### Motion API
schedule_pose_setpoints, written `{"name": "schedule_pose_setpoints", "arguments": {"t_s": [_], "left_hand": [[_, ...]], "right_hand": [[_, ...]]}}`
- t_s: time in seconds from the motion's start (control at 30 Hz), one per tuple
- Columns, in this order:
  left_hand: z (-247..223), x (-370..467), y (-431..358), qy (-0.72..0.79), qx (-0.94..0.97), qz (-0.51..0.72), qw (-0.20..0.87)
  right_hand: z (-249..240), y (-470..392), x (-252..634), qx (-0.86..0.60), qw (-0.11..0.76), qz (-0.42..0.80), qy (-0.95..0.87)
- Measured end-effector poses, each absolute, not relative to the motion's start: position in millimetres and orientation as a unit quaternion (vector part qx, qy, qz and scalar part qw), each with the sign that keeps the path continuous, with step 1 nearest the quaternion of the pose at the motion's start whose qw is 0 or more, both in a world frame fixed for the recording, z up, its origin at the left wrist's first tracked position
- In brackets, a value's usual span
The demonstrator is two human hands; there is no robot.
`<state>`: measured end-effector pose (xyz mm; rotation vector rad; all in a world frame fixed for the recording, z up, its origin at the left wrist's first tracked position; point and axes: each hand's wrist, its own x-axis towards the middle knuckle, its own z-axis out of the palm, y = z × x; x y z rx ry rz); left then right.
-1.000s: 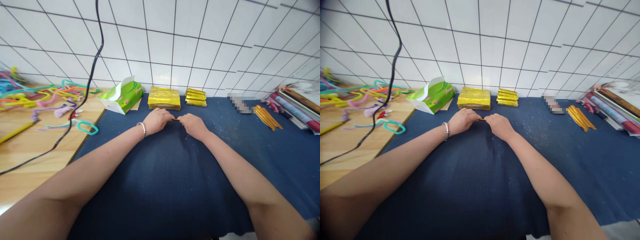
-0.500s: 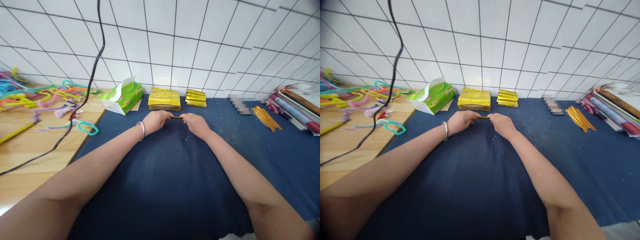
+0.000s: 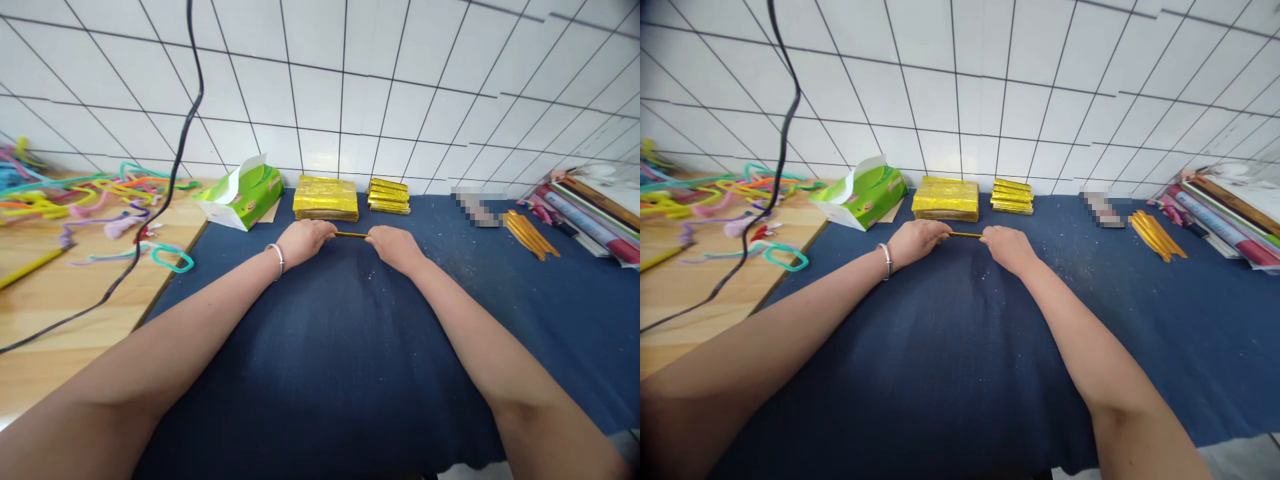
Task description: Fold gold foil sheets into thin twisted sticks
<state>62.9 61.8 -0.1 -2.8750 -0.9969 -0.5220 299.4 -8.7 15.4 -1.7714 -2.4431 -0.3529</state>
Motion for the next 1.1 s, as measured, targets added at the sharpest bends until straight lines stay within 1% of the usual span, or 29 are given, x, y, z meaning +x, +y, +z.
{"name": "schedule_pose_setpoints", "arguments": {"t_s": [0.13, 0.37, 0.63, 0.87, 1.1], "left_hand": [[-1.5, 62.0, 64.3, -0.325, -0.934, -0.136, 0.053], [5.3, 65.4, 59.2, -0.335, -0.933, -0.085, 0.099], [8.5, 65.2, 56.3, -0.353, -0.932, -0.046, 0.071], [9.3, 63.4, 56.7, -0.319, -0.942, -0.058, 0.084], [7.3, 59.0, 61.8, -0.292, -0.952, -0.066, 0.070]], "right_hand": [[16.1, -10.9, 300.1, -0.563, 0.039, -0.139, -0.814], [12.8, -10.5, 302.2, -0.549, 0.047, -0.157, -0.819], [8.2, -8.6, 303.4, -0.556, 0.039, -0.154, -0.816], [8.5, -6.5, 306.6, -0.556, 0.023, -0.139, -0.819], [7.3, -5.6, 308.6, -0.544, 0.026, -0.151, -0.825]]}}
